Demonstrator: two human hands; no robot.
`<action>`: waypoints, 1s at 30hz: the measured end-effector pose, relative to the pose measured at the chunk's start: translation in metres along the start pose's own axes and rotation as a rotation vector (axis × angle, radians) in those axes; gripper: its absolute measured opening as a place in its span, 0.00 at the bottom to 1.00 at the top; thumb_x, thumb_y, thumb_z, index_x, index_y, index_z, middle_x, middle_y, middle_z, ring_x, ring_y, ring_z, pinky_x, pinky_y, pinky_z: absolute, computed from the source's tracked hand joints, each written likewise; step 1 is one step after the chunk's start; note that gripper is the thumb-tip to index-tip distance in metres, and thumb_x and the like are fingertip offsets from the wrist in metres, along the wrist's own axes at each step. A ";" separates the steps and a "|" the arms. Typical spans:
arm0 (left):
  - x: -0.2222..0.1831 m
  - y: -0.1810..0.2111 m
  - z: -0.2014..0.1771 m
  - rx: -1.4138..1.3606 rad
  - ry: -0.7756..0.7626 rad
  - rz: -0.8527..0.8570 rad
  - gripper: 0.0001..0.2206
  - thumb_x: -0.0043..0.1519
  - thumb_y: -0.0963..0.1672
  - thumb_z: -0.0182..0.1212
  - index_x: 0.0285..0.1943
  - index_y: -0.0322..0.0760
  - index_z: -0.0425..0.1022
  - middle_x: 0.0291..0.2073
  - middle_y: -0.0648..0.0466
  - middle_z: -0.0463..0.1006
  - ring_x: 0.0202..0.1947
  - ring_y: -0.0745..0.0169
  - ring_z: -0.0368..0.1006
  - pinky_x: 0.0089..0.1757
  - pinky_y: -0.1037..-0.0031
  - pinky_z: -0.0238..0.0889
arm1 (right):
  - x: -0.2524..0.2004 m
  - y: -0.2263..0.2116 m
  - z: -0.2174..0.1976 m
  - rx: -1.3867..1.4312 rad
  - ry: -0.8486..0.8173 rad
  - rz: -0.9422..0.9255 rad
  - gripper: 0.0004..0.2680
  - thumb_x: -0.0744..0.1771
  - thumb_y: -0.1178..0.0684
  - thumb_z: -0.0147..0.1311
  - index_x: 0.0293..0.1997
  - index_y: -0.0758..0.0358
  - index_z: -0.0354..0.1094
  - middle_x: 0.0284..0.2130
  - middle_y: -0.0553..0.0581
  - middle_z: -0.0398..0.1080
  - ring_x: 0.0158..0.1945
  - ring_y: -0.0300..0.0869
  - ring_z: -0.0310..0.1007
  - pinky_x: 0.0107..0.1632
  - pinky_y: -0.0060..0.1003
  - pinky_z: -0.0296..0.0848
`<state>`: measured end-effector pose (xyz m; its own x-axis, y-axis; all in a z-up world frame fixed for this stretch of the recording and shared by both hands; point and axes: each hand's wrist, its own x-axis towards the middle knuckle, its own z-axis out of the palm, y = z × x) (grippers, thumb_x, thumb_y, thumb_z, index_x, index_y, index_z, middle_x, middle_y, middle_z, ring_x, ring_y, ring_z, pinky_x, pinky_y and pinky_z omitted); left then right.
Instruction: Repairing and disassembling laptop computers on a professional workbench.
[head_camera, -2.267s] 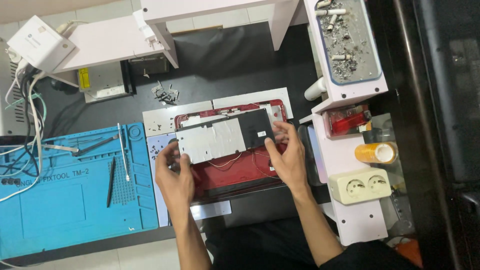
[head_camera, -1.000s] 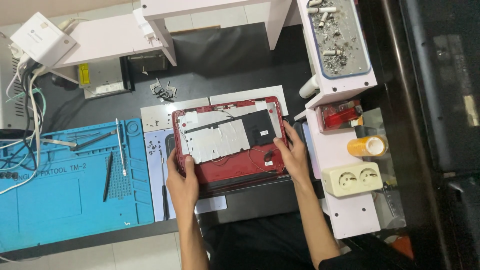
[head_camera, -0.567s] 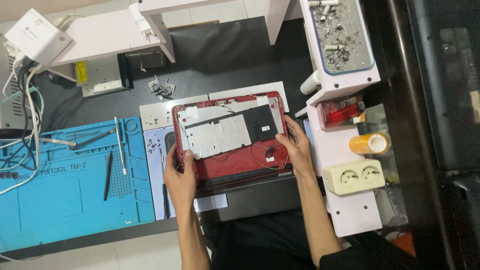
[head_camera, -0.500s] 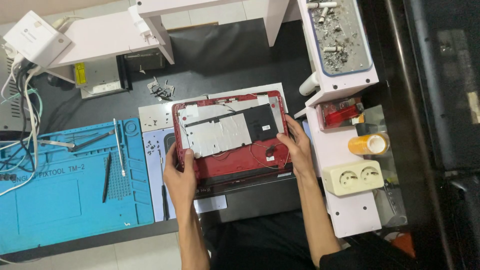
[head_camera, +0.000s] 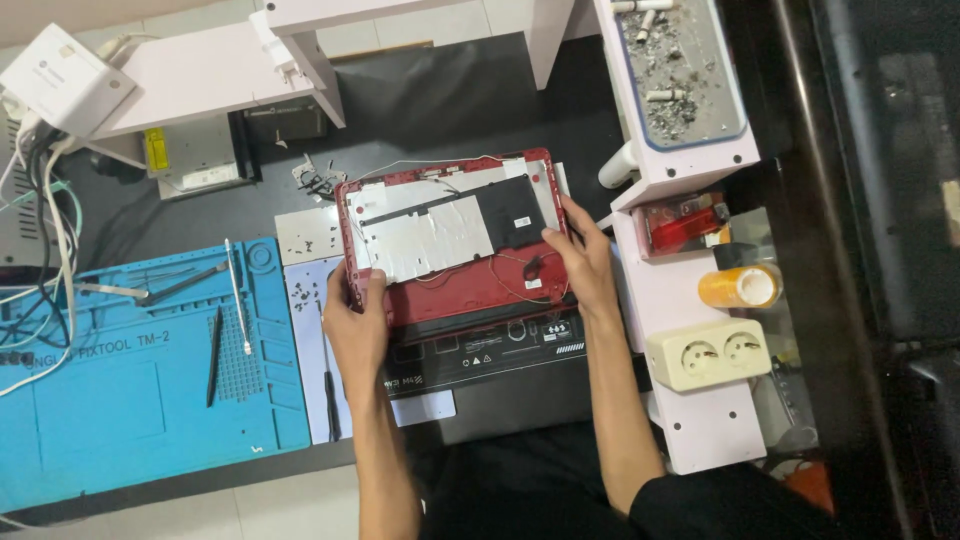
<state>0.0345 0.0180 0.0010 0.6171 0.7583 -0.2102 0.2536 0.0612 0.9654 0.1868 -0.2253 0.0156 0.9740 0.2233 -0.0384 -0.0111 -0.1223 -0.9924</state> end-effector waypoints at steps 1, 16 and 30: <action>0.000 -0.002 0.000 0.003 0.009 -0.003 0.26 0.61 0.48 0.63 0.66 0.27 0.70 0.48 0.40 0.82 0.47 0.54 0.78 0.49 0.67 0.69 | 0.001 0.001 0.001 0.002 -0.010 0.003 0.24 0.65 0.56 0.55 0.70 0.72 0.57 0.63 0.69 0.66 0.66 0.52 0.68 0.69 0.42 0.63; 0.005 0.006 0.006 0.089 0.028 -0.011 0.30 0.59 0.49 0.64 0.68 0.28 0.68 0.50 0.38 0.81 0.51 0.51 0.78 0.52 0.66 0.67 | 0.007 -0.011 0.004 -0.014 0.005 -0.011 0.25 0.64 0.54 0.55 0.69 0.74 0.58 0.59 0.70 0.70 0.63 0.51 0.71 0.66 0.38 0.65; 0.087 0.002 0.037 0.054 0.011 0.139 0.27 0.60 0.48 0.65 0.64 0.24 0.70 0.45 0.39 0.82 0.46 0.53 0.79 0.48 0.67 0.69 | 0.080 -0.029 0.022 -0.097 0.140 -0.024 0.27 0.62 0.50 0.59 0.67 0.76 0.60 0.60 0.72 0.69 0.63 0.50 0.71 0.65 0.36 0.65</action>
<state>0.1165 0.0602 -0.0215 0.6407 0.7643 -0.0731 0.2064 -0.0798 0.9752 0.2600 -0.1824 0.0386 0.9958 0.0910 0.0084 0.0277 -0.2130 -0.9767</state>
